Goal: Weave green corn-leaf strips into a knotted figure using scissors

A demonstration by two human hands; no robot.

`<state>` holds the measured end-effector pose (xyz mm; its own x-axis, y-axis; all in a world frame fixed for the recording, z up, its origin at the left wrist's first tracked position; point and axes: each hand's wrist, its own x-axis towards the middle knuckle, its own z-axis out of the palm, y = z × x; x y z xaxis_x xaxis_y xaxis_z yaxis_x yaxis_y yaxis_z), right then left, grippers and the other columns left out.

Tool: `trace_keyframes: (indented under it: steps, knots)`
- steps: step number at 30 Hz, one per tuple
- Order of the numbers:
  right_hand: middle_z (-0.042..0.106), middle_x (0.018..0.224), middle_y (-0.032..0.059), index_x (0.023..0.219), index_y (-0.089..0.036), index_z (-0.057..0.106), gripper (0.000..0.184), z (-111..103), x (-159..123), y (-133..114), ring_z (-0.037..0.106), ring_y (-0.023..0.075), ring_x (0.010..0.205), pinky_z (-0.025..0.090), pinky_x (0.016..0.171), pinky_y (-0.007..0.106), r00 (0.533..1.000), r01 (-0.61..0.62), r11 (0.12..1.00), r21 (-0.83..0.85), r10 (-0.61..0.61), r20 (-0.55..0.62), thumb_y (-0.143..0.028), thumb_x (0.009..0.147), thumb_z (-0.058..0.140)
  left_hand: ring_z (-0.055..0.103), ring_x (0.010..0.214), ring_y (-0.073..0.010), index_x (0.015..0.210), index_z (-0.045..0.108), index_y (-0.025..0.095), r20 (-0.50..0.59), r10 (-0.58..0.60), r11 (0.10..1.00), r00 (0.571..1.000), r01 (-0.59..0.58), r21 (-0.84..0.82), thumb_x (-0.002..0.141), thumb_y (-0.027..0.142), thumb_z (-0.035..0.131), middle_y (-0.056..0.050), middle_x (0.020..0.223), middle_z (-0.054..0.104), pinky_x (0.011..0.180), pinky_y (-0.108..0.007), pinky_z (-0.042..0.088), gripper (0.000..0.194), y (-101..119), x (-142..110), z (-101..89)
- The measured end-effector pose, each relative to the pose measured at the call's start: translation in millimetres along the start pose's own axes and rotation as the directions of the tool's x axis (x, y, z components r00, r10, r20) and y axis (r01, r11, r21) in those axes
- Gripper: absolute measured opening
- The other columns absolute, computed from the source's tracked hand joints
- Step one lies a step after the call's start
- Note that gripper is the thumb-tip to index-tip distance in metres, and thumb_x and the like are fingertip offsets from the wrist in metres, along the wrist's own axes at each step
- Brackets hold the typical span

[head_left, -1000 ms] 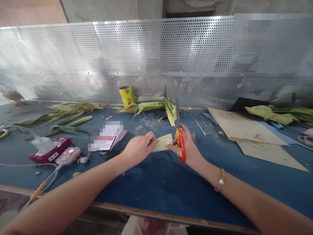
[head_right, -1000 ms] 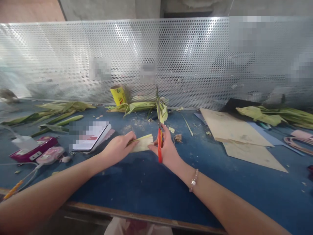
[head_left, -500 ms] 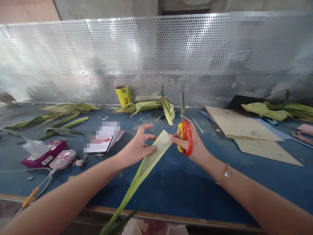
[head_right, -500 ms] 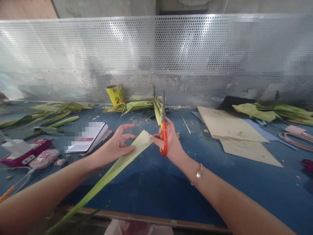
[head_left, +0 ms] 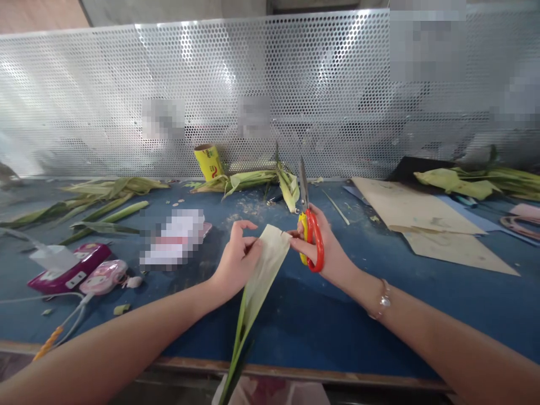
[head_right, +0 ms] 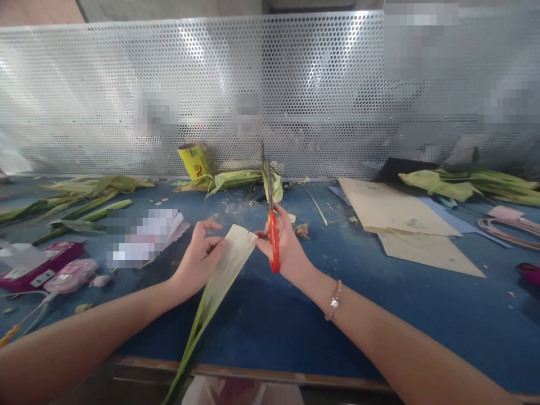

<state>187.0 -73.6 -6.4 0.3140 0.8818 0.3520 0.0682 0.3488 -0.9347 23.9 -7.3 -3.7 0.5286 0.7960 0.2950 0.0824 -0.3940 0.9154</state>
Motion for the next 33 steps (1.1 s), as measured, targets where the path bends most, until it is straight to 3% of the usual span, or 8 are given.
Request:
trace_keyframes:
  steps: [3,7,12,17,22,26,33]
  knots:
    - [0.040,0.081,-0.0034,0.121,-0.030,0.026,0.069,-0.1,0.0,0.4,0.058,0.0158,0.080,0.046,0.086,0.039,0.999,0.039,0.994,-0.101,-0.036,0.033,-0.016,0.065,0.064,0.033,0.035,-0.0063,0.090,0.036,0.025,-0.019,-0.162,0.977,0.987,0.157,-0.147,0.077,0.024,0.050,0.011,0.046,0.043,0.038,-0.018,0.023,0.020,4.4,1.9,0.8]
    - [0.041,0.082,-0.0024,0.123,-0.028,0.025,0.068,-1.1,-0.3,0.9,0.058,0.0163,0.080,0.046,0.084,0.040,0.998,0.054,0.984,-0.171,-0.050,0.025,-0.015,0.067,0.061,0.038,0.034,-0.0072,0.088,0.038,0.026,0.015,-0.262,0.912,0.965,0.252,-0.324,0.073,0.026,0.055,0.010,0.047,0.045,0.036,-0.018,0.028,0.022,4.8,3.8,1.7]
    - [0.042,0.084,-0.0017,0.121,-0.029,0.026,0.068,-2.3,0.5,2.5,0.059,0.0167,0.080,0.047,0.083,0.041,0.999,0.043,0.983,-0.177,-0.041,0.011,-0.017,0.066,0.063,0.048,0.040,-0.0090,0.089,0.039,0.025,0.054,-0.283,0.881,0.957,0.282,-0.380,0.072,0.027,0.059,0.008,0.054,0.052,0.040,-0.018,0.034,0.026,2.5,4.3,1.4]
    - [0.042,0.085,-0.0009,0.122,-0.029,0.026,0.072,1.0,1.7,5.4,0.056,0.0162,0.076,0.048,0.080,0.040,0.999,0.031,0.981,-0.194,-0.036,-0.023,-0.025,0.064,0.068,0.056,0.046,-0.0107,0.091,0.037,0.024,0.081,-0.277,0.870,0.957,0.286,-0.402,0.063,0.020,0.069,0.006,0.058,0.058,0.045,-0.019,0.039,0.043,1.5,5.0,3.7]
    - [0.041,0.084,-0.0006,0.126,-0.026,0.023,0.081,6.7,1.5,13.9,0.056,0.0173,0.075,0.049,0.078,0.040,0.999,0.017,0.982,-0.188,-0.023,-0.029,-0.033,0.061,0.071,0.063,0.061,-0.0142,0.093,0.039,0.022,0.089,-0.289,0.837,0.953,0.297,-0.459,0.054,0.017,0.075,0.001,0.077,0.065,0.055,-0.026,0.048,0.054,3.3,4.3,9.5]
    - [0.044,0.087,0.0000,0.128,-0.028,0.023,0.082,11.7,-1.4,16.3,0.057,0.0174,0.077,0.050,0.078,0.039,1.000,0.027,0.984,-0.174,-0.025,0.016,-0.034,0.062,0.071,0.061,0.053,-0.0130,0.091,0.038,0.023,0.055,-0.329,0.826,0.943,0.315,-0.467,0.056,0.019,0.074,0.004,0.068,0.061,0.050,-0.024,0.046,0.050,5.1,3.3,10.6]
    - [0.052,0.091,0.0023,0.125,-0.028,0.031,0.069,20.4,-7.2,11.3,0.058,0.0173,0.079,0.051,0.079,0.039,0.999,0.043,0.982,-0.184,-0.037,0.033,-0.031,0.067,0.067,0.057,0.047,-0.0114,0.086,0.038,0.024,0.072,-0.410,0.775,0.909,0.389,-0.499,0.059,0.016,0.070,0.007,0.062,0.057,0.046,-0.021,0.043,0.043,10.3,1.2,8.7]
